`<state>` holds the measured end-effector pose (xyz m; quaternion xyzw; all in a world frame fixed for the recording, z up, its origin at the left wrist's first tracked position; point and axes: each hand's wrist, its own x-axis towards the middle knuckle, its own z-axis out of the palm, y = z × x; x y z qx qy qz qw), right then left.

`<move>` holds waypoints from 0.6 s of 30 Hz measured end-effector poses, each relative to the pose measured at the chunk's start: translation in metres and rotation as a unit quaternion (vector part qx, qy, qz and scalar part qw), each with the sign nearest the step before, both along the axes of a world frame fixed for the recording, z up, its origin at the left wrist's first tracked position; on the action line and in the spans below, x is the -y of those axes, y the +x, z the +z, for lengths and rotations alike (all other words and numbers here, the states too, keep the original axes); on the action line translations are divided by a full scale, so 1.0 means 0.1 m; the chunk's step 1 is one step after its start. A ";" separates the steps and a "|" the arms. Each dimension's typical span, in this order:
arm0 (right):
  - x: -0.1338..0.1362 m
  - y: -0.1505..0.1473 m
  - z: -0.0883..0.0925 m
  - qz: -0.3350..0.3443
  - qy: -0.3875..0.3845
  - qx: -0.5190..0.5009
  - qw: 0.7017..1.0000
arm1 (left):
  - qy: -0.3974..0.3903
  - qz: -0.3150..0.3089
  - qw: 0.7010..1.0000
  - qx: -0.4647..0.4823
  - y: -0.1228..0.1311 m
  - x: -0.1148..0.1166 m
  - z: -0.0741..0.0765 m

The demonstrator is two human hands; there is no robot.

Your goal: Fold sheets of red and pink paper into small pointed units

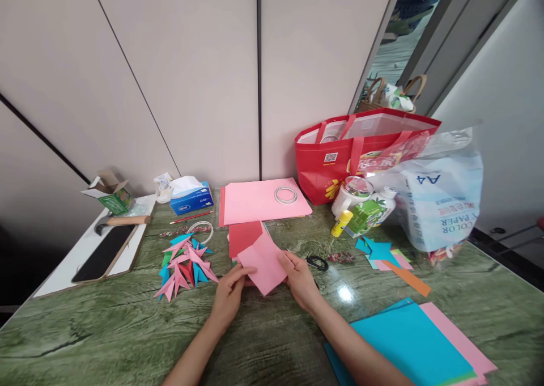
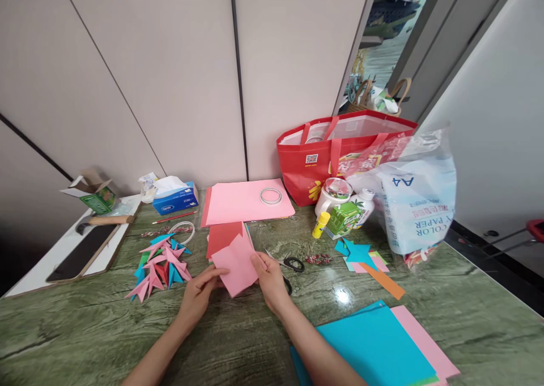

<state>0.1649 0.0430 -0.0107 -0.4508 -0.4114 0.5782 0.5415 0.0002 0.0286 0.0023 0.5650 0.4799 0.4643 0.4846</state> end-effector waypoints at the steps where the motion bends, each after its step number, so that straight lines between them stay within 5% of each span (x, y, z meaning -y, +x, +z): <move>1: 0.00 0.01 0.00 -0.003 0.017 0.018 1.000 | 0.009 -0.024 1.000 -0.014 0.00 0.00 -0.01; 14: 0.02 0.07 0.08 -0.009 0.134 0.110 0.985 | 0.042 -0.108 0.988 -0.098 0.01 0.03 0.05; 18: 0.00 0.07 0.03 0.007 0.123 0.128 0.984 | 0.050 -0.066 0.990 -0.118 0.00 0.03 0.06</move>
